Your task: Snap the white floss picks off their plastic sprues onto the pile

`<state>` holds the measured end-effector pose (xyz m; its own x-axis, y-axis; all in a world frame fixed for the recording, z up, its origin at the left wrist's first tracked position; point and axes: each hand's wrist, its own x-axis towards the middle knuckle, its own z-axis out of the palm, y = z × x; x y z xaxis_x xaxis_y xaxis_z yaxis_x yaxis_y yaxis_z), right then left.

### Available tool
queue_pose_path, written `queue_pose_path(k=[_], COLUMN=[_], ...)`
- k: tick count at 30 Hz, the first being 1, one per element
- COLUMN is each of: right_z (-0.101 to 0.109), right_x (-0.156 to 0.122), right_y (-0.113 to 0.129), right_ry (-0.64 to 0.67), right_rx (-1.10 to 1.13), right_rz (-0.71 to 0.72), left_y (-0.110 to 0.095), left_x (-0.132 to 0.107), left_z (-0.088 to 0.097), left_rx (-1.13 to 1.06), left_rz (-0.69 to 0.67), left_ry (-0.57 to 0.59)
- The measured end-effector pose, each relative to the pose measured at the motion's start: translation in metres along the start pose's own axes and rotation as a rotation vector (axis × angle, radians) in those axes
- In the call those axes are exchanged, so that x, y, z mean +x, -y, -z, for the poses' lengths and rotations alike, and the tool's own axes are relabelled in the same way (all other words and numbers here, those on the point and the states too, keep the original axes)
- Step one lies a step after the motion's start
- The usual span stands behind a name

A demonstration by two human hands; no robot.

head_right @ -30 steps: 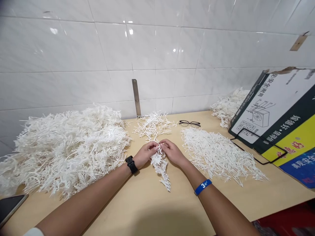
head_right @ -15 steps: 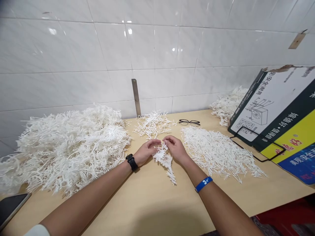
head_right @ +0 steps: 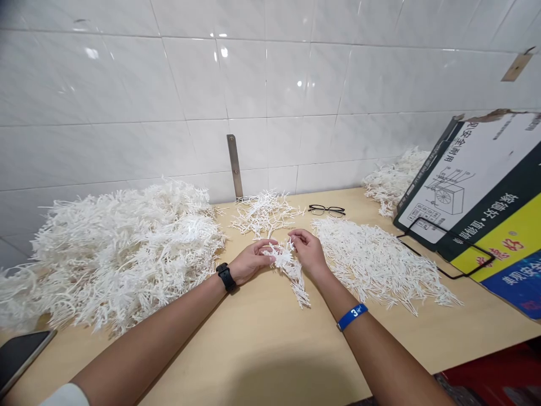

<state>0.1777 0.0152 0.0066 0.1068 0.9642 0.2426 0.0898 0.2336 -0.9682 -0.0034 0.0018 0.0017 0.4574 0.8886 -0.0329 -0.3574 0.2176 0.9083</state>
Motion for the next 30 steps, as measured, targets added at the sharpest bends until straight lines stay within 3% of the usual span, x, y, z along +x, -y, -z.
queue_pose_path(k=[5, 10, 16, 21, 30], right_z=[0.0, -0.002, -0.007, -0.01, -0.015], right_x=[-0.002, -0.009, -0.021, -0.023, -0.025], right_y=[0.0, 0.009, 0.025, 0.022, 0.023], right_ry=[0.053, 0.066, 0.111, 0.283, 0.362], right_rx=[-0.188, -0.407, -0.326, -0.337, -0.316], right_rz=[0.05, 0.209, 0.291, 0.289, 0.294], left_y=[0.003, 0.005, 0.006, 0.004, 0.0], left_x=[0.002, 0.002, 0.001, -0.001, -0.003], left_z=[0.001, -0.001, -0.005, -0.009, -0.013], left_rx=[0.017, 0.028, 0.194, 0.288, 0.494], left_rz=[-0.035, -0.051, -0.094, -0.126, -0.192], left_ry=[-0.064, -0.114, -0.109, -0.044, -0.051])
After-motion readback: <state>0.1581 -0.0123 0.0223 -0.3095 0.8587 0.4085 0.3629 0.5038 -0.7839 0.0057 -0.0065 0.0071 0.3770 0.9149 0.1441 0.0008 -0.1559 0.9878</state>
